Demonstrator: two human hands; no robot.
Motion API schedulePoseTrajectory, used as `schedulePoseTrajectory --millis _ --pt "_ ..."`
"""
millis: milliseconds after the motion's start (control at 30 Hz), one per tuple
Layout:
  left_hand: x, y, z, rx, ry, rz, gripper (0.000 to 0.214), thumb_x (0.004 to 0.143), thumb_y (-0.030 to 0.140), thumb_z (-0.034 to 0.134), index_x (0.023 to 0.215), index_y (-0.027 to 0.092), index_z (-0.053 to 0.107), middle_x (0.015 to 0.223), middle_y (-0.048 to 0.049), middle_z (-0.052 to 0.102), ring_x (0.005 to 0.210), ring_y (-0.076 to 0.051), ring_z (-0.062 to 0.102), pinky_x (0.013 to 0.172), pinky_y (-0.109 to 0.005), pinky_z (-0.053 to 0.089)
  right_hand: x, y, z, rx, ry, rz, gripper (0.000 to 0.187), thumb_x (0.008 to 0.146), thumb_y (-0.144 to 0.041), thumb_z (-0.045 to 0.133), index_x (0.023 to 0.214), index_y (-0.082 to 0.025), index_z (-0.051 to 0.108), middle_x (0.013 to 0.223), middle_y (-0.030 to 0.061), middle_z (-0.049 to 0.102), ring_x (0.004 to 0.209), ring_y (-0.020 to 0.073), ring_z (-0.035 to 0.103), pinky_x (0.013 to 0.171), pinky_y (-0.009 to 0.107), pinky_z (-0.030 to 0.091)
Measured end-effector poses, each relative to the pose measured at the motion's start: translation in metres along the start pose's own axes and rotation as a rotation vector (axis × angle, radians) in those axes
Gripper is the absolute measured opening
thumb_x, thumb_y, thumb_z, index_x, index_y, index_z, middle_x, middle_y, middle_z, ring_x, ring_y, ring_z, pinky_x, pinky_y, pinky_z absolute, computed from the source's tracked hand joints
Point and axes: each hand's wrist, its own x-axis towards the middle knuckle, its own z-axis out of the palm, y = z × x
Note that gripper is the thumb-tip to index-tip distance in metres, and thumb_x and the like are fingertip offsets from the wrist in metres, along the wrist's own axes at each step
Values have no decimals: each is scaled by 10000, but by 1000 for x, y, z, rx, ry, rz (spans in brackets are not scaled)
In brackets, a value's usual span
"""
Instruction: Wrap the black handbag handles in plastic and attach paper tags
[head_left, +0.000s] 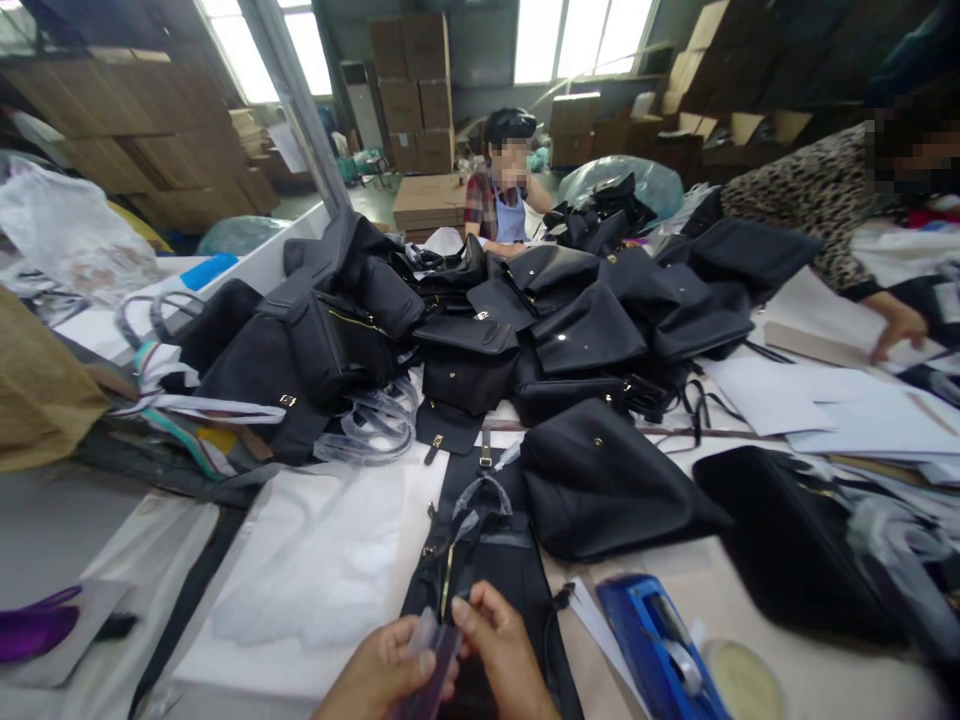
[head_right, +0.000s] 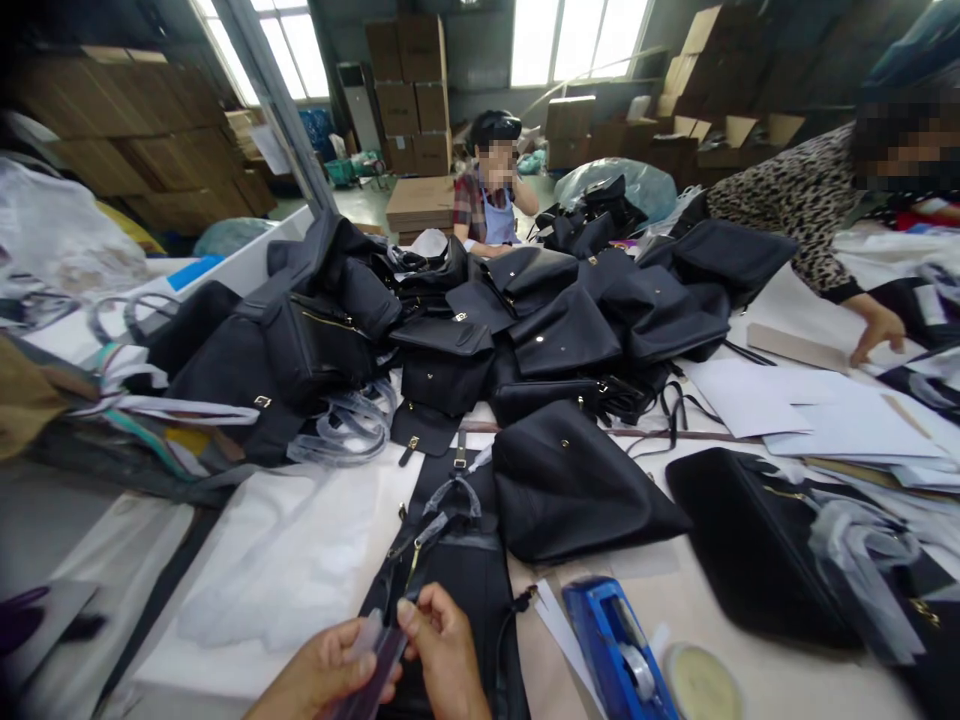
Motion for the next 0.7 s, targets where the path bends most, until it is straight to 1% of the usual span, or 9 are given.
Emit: schedulePoseTrajectory --millis 100,200,300,467,567,633,700 --pt "-8 7 9 -26 54 70 424 592 389 825 910 140 695 842 -99 710 752 -203 636 731 -289 460 -8 -6 4 19 29 1 386 748 -520 665 716 -194 460 623 -54 468 573 98 449 538 209 377" --pt "-13 8 17 -58 61 123 354 621 307 812 911 138 698 852 -86 707 829 -223 632 837 -319 443 -14 -9 7 -2 64 -3 376 741 -493 681 704 -192 457 636 -51 465 597 97 440 541 200 379" --pt "-13 3 17 -43 103 142 315 628 289 806 880 141 687 819 -66 701 788 -212 632 813 -318 449 -16 -4 7 -15 66 -11 380 736 -498 682 699 -189 465 626 -49 477 585 93 439 527 196 375" --pt "-11 -7 11 33 283 200 375 634 328 800 931 155 649 826 -48 707 760 -187 637 723 -269 455 -17 6 6 -32 118 20 460 686 -577 693 699 -193 439 568 -50 511 530 93 473 501 199 377" --pt "-11 -10 12 37 350 223 387 629 326 803 934 156 638 795 -41 706 748 -182 641 709 -258 454 -18 8 6 -51 137 25 487 684 -614 673 684 -190 434 546 -38 538 497 87 476 485 196 367" --pt "-11 -11 12 9 328 214 387 637 325 798 940 151 633 806 -57 711 755 -193 647 714 -272 458 -19 7 6 -44 131 18 487 687 -615 673 682 -190 434 546 -36 545 494 86 479 481 193 368" --pt "-11 -11 11 -39 245 188 381 649 314 791 943 135 627 838 -88 718 781 -212 655 752 -301 463 -20 7 6 -9 101 11 479 684 -597 690 692 -193 432 546 -43 538 501 86 486 487 190 373"
